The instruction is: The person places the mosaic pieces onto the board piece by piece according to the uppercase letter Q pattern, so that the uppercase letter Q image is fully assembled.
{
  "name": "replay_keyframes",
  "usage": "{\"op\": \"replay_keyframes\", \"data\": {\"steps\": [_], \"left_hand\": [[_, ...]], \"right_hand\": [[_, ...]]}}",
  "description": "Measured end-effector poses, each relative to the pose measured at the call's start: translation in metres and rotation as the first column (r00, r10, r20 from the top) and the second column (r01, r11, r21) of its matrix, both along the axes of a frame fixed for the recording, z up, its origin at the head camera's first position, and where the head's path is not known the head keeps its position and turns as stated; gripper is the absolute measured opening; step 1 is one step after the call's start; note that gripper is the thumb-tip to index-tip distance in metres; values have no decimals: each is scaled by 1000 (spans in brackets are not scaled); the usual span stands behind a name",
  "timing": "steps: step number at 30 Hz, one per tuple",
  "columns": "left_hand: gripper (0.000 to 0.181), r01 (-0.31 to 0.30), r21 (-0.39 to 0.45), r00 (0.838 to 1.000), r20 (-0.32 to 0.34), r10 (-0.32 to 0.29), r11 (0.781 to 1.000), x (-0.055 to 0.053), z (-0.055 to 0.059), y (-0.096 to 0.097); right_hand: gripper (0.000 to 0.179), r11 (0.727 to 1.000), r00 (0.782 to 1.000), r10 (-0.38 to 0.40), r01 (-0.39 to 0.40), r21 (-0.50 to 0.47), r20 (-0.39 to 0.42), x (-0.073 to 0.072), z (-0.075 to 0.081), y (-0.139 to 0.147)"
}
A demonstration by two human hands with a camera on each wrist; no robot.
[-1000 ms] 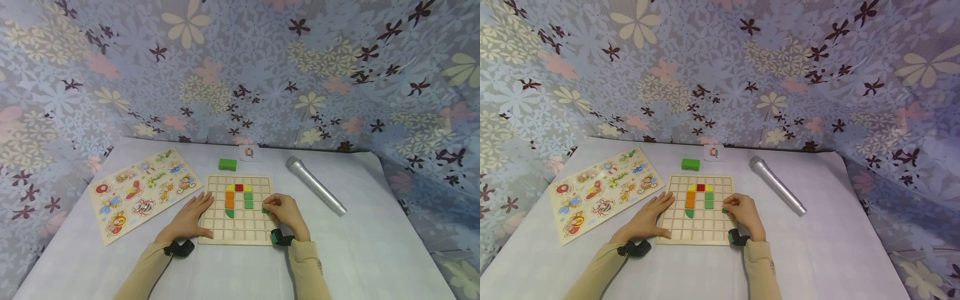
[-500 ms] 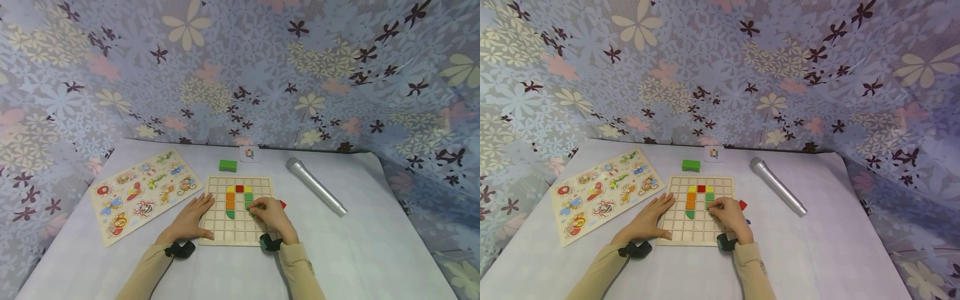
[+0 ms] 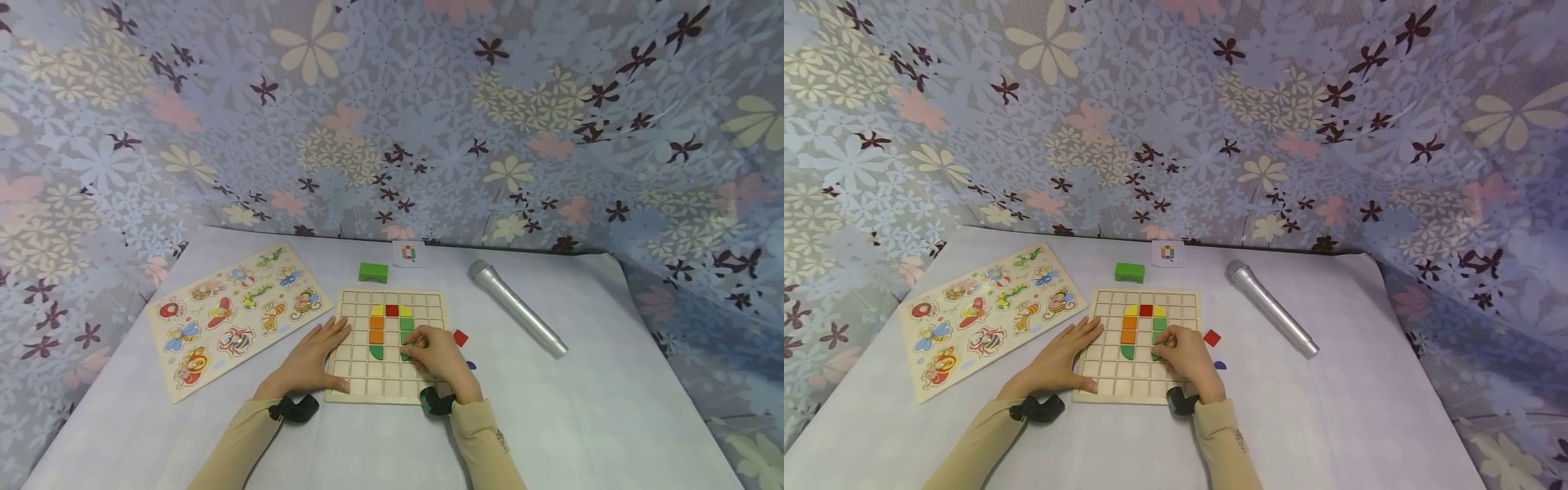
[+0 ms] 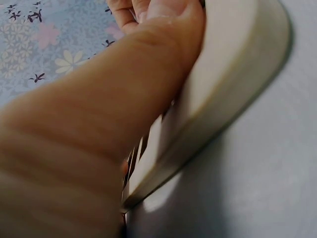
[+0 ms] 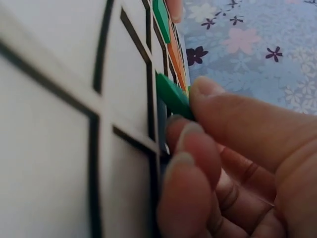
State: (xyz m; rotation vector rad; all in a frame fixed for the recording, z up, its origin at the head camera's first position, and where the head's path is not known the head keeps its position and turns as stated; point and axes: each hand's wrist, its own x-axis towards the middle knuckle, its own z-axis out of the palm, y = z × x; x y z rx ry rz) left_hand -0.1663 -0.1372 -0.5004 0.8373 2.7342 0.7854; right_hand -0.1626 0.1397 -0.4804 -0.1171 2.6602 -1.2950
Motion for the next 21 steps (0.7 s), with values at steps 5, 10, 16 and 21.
{"op": "replay_keyframes", "data": {"steps": [5, 10, 16, 21], "left_hand": [[111, -1, -9, 1000, -5, 1, 1000, 0, -1, 0], [111, 1, -11, 1000, -16, -1, 1000, -1, -1, 1], [112, 2, -5, 1000, -16, -3, 1000, -1, 0, 1], [112, 0, -2, 1000, -6, 0, 1000, -1, -1, 1]], "right_hand": [[10, 1000, 1000, 13, -13, 8, -14, 0, -1, 0], [10, 1000, 1000, 6, -6, 8, -10, 1, 0, -1], [11, 999, 1000, -1, 2, 32, -18, 0, 1, -2], [10, 999, 1000, -4, 5, 42, -30, 1, 3, -3]]}}
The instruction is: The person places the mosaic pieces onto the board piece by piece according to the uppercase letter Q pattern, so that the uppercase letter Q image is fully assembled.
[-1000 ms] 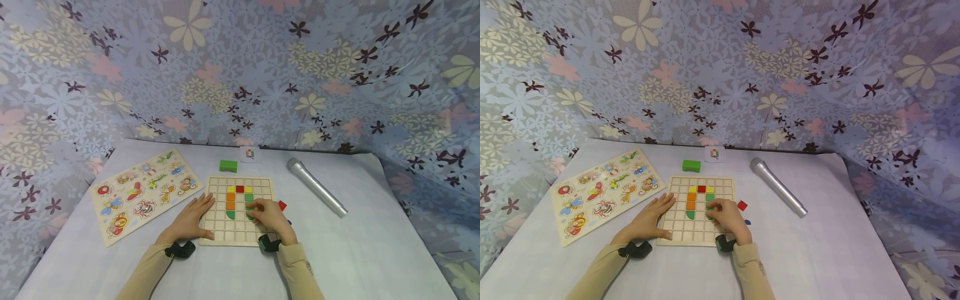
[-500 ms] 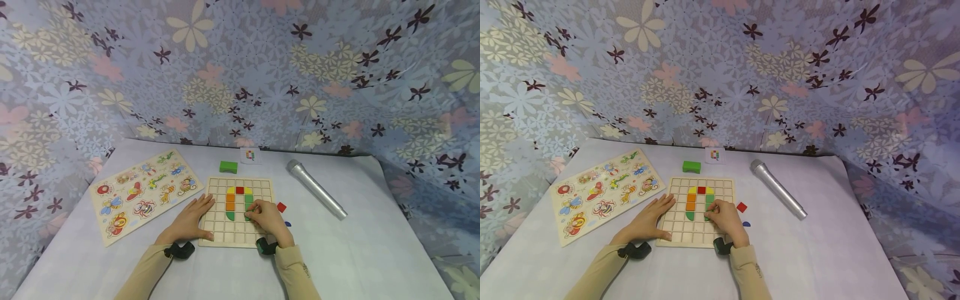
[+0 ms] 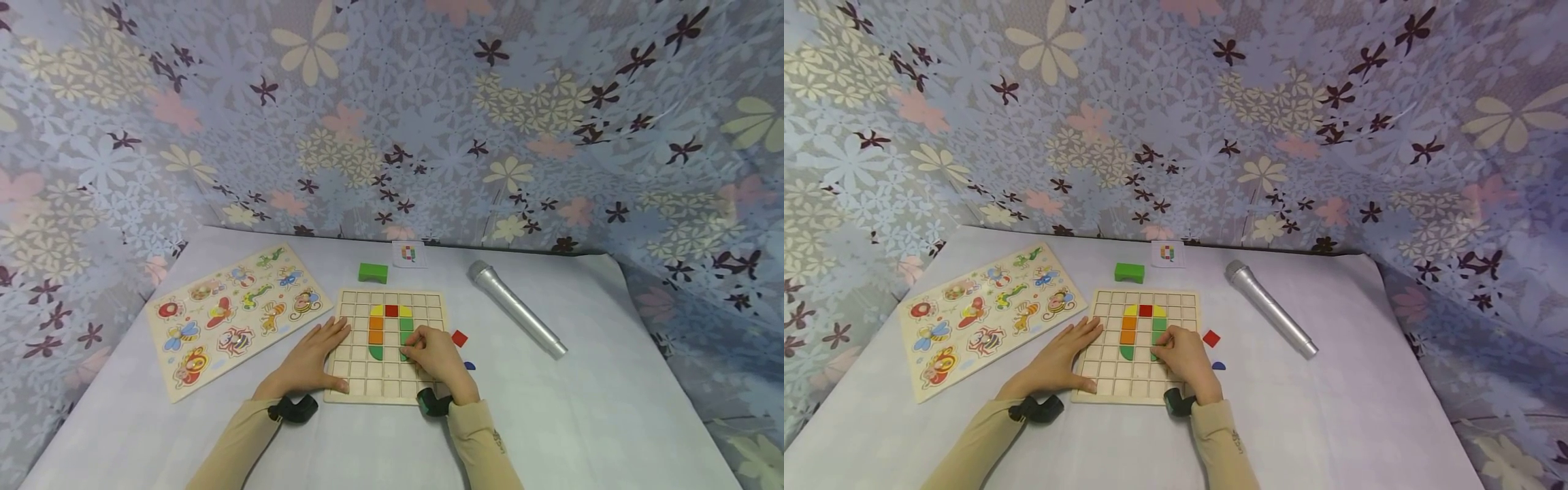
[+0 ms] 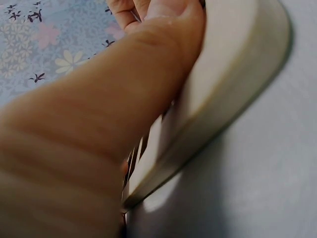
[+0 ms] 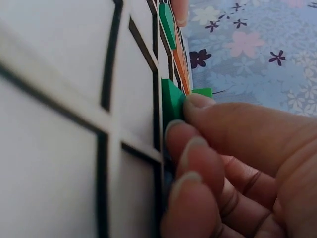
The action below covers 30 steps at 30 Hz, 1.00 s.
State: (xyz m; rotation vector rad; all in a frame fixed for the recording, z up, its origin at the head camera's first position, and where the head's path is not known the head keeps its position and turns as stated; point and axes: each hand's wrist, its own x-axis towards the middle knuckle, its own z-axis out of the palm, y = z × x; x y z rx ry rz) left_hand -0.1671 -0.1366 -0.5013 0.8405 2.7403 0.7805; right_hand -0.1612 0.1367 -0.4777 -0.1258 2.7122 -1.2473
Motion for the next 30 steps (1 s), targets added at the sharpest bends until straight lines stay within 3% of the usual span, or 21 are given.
{"op": "replay_keyframes", "data": {"steps": [9, 13, 16, 19, 24, 27, 30], "left_hand": [[112, 2, -3, 1000, -8, -2, 1000, 0, 0, -1], [112, 6, 0, 1000, -12, -6, 1000, 1, 0, -1], [112, 13, 2, 1000, -13, -13, 1000, 1, 0, -1], [112, 11, 0, 1000, -7, -11, 1000, 2, -1, -1], [111, 3, 2, 1000, -11, -3, 1000, 2, 0, -2], [111, 7, 10, 1000, -6, -6, 1000, 1, 0, -1], [112, 11, 6, 1000, -10, -11, 1000, 1, 0, -1]], "right_hand": [[14, 999, 1000, 4, -3, 39, -25, 0, -2, -2], [11, 1000, 999, -7, 7, -12, -33, -1, -2, 3], [7, 995, 997, -67, 63, -77, -47, -3, -1, 15], [15, 981, 984, -163, 154, -116, -74, -5, 0, 36], [30, 955, 953, -292, 286, -78, -79, -6, -1, 77], [39, 949, 949, -312, 310, -55, -36, -3, -4, 96], [47, 956, 958, -286, 286, -69, 11, -1, -6, 104]]}}
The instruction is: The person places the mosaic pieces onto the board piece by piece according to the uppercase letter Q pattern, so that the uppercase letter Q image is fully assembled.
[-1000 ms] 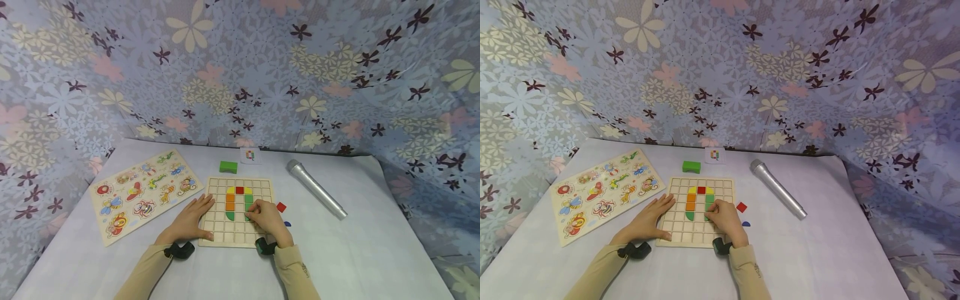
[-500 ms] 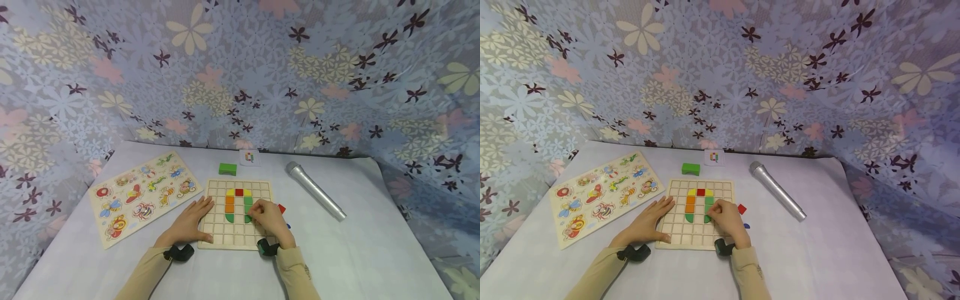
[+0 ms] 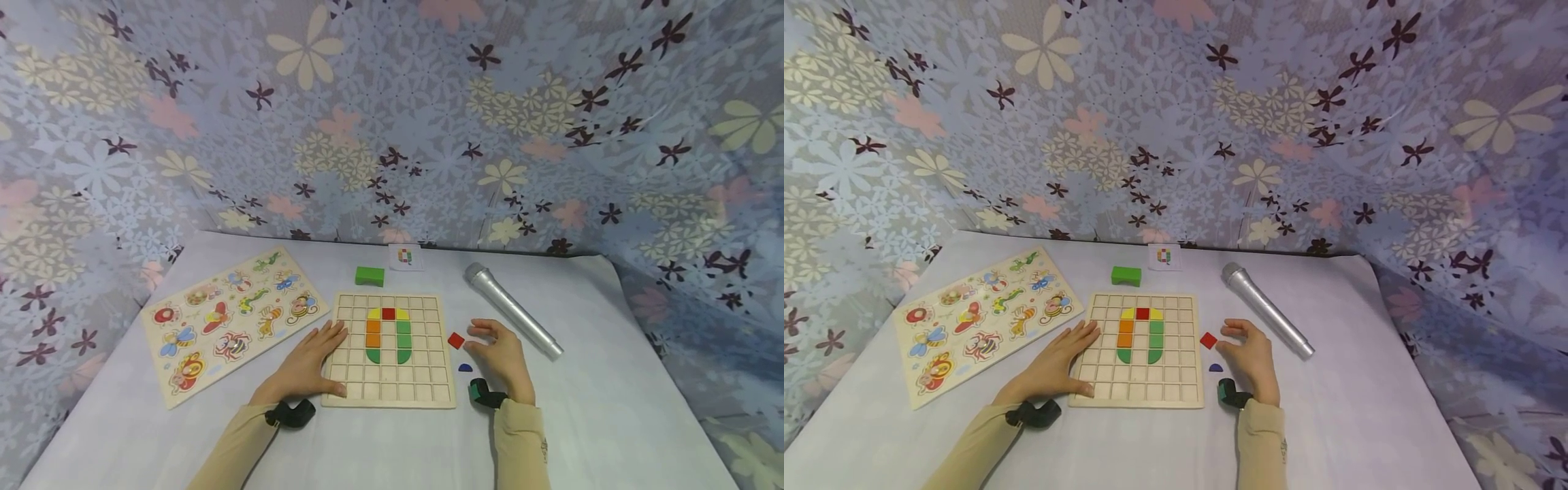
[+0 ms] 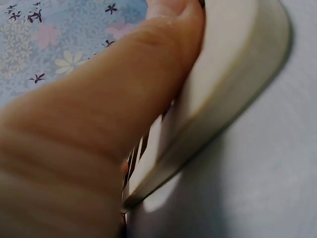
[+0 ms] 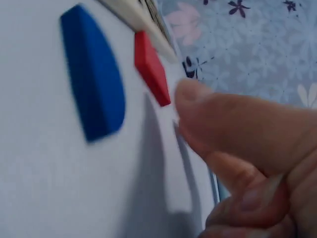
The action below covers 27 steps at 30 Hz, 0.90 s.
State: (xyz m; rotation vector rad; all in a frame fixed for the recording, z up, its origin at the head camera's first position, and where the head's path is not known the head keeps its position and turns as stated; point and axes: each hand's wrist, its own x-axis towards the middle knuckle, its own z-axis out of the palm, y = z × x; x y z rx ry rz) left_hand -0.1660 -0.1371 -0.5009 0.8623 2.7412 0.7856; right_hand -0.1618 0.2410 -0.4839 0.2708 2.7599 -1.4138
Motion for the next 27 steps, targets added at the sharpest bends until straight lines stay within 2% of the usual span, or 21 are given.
{"op": "replay_keyframes", "data": {"steps": [5, 8, 14, 21, 27], "left_hand": [[112, -5, -9, 1000, -3, 5, 1000, 0, 0, 0], [112, -7, -2, 1000, 6, 7, 1000, 0, 1, 0], [112, -10, 0, 1000, 15, 10, 1000, 1, 1, 0], [112, -19, 3, 999, 36, 19, 1000, 2, 1, 0], [112, -18, 5, 999, 34, 18, 1000, 1, 1, 0]], "right_hand": [[52, 997, 997, 73, -73, 15, -15, -3, -3, -8], [48, 996, 996, 86, -85, 35, -21, -5, -5, -16], [38, 999, 999, 44, -44, 12, -6, -7, -7, -21], [25, 998, 997, -25, 29, 50, -67, -7, -9, -22], [21, 998, 996, -48, 52, 47, -75, -7, -9, -23]]}}
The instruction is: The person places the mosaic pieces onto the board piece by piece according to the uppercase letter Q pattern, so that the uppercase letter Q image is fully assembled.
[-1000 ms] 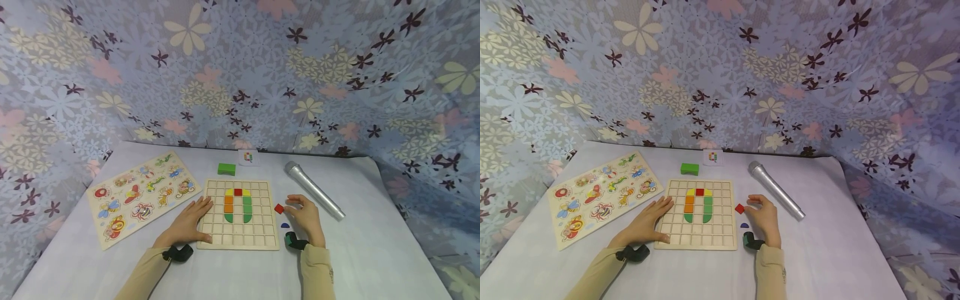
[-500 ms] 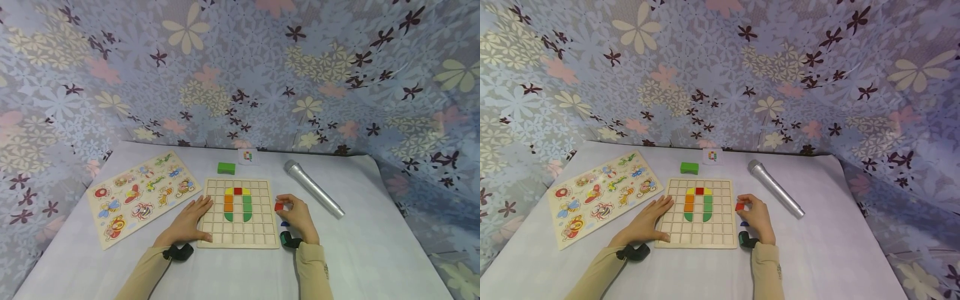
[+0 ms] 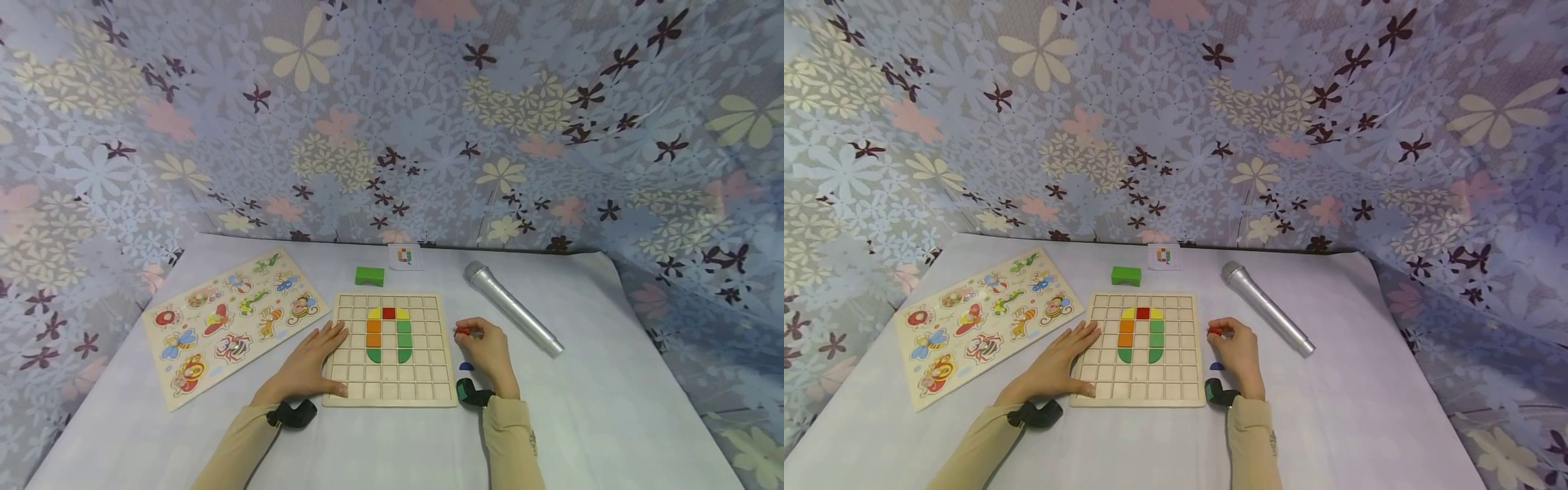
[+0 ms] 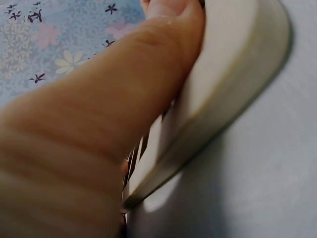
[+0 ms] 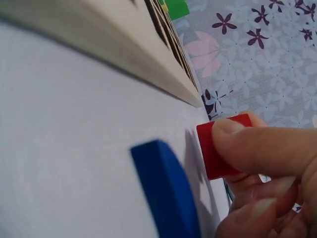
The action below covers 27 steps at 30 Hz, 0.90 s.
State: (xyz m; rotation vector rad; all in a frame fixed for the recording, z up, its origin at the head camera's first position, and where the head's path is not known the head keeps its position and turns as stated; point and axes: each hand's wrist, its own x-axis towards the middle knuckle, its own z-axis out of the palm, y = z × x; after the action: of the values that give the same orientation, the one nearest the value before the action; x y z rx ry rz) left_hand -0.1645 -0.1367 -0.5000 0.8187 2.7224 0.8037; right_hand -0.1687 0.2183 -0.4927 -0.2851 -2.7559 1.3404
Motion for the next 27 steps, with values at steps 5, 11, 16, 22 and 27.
{"op": "replay_keyframes", "data": {"steps": [5, 11, 16, 22, 27], "left_hand": [[112, 5, 3, 1000, -10, -5, 1000, 0, 1, -1], [112, -3, 1, 1000, 0, 3, 1000, 0, 2, 0], [111, -7, -8, 1000, 5, 7, 1000, 0, 1, 0], [112, 1, -21, 1000, 0, -1, 1000, -1, -2, 0], [112, 2, -17, 1000, -3, -2, 1000, -1, -1, 0]], "right_hand": [[18, 999, 1000, 6, -7, -37, -30, -2, 1, -1], [17, 994, 999, -32, 32, -101, 1, -5, 1, -3], [19, 971, 997, -33, 47, -234, 67, -8, 1, -16], [19, 958, 990, -15, 55, -281, 141, -5, 3, -36], [22, 942, 984, -70, 120, -313, 166, -2, 12, -47]]}}
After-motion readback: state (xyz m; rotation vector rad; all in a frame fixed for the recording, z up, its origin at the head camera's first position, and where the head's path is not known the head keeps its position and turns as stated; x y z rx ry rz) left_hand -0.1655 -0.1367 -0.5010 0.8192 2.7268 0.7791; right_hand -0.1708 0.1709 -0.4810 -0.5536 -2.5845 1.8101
